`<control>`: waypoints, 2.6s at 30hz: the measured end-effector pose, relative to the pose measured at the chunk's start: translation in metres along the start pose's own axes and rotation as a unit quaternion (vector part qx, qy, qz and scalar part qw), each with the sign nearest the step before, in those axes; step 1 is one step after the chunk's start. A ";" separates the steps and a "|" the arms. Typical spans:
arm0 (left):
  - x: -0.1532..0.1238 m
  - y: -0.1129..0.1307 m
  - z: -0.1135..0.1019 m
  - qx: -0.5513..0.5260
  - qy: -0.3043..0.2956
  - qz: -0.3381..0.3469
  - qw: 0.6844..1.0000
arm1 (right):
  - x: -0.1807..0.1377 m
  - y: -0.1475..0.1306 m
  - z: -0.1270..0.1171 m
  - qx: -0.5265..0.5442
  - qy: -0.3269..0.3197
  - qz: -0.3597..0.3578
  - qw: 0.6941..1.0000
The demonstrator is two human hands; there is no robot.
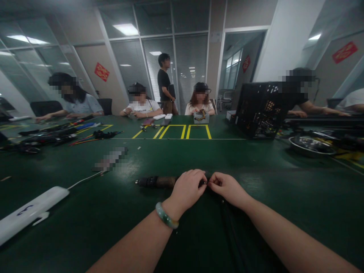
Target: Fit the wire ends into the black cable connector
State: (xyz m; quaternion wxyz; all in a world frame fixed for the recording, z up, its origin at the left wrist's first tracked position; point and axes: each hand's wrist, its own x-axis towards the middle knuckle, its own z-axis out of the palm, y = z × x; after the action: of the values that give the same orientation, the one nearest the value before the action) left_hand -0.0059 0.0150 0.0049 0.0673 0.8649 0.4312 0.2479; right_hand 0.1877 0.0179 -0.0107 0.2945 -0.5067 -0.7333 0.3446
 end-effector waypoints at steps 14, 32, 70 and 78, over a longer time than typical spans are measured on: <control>0.000 0.002 0.000 0.007 0.014 0.003 1.000 | 0.002 0.005 0.002 0.002 0.006 -0.008 1.000; -0.001 0.004 -0.002 -0.001 0.017 0.005 1.000 | 0.000 0.004 0.001 -0.008 0.002 -0.010 1.000; -0.001 0.002 0.000 0.010 0.018 0.011 1.000 | 0.003 0.007 0.003 -0.007 0.013 -0.018 1.000; -0.001 0.003 0.000 0.011 0.016 0.008 1.000 | 0.002 0.007 0.002 0.008 0.003 -0.013 1.000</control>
State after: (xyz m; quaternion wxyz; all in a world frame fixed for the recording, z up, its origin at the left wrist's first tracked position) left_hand -0.0047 0.0122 0.0056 0.0486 0.8650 0.4278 0.2576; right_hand 0.1887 0.0211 -0.0173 0.3053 -0.4953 -0.7363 0.3455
